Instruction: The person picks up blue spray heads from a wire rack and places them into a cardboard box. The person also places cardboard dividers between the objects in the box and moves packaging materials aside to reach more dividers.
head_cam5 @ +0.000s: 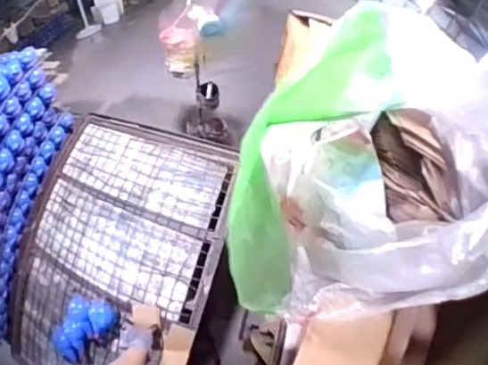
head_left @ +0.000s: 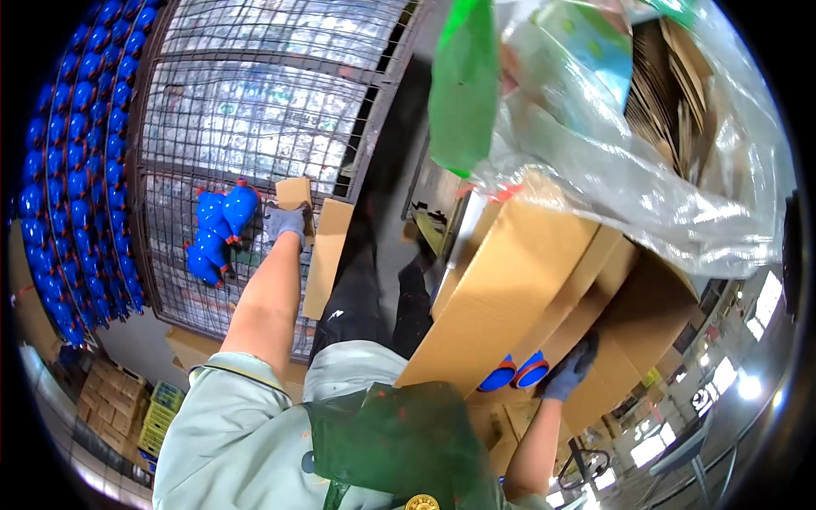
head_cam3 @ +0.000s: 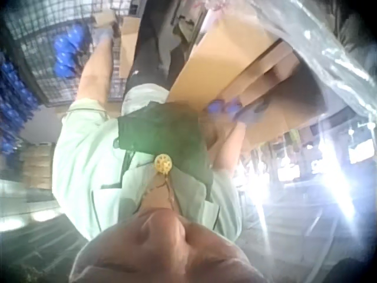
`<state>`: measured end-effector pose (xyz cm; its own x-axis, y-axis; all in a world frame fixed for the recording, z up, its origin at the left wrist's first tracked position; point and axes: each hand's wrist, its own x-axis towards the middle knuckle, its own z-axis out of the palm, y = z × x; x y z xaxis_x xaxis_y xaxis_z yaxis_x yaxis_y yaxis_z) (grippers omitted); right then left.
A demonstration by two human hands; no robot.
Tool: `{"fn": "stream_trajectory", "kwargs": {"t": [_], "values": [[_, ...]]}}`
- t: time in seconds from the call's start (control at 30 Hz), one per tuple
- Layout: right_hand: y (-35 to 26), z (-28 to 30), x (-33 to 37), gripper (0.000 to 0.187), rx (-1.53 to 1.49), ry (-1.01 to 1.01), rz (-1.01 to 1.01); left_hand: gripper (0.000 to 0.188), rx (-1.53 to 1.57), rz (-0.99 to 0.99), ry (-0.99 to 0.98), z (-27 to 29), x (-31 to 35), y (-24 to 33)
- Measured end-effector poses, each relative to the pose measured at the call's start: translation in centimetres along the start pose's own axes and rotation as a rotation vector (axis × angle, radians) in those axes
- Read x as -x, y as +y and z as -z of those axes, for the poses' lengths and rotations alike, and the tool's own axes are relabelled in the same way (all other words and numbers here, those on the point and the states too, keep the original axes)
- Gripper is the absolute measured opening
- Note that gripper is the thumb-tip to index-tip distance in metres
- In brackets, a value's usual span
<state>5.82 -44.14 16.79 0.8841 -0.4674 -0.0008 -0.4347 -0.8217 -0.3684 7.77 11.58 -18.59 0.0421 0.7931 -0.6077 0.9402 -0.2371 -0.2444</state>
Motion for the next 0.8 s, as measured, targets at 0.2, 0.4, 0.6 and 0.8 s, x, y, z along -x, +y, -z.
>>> {"fn": "stream_trajectory", "kwargs": {"t": [0.2, 0.4, 0.6, 0.8], "values": [[7.8, -0.8, -4.1, 0.046, -0.255, -0.293, -0.161, 0.075, 0.451, -0.612, 0.150, -1.2, -10.1, -7.2], [4.8, 1.4, -3.6, 0.038, 0.304, -0.437, -0.027, 0.049, 1.056, -0.896, -0.312, 15.5, 14.4, 0.9], [7.5, 1.0, -0.1, 0.045, 0.047, -0.055, 0.387, 0.061, 1.146, -1.317, -0.660, 23.3, 38.8, -1.4], [1.0, 3.3, 4.9, 0.046, -1.242, -0.369, -0.050, 0.041, 0.782, -1.202, -1.058, 17.3, 53.3, -2.9]]}}
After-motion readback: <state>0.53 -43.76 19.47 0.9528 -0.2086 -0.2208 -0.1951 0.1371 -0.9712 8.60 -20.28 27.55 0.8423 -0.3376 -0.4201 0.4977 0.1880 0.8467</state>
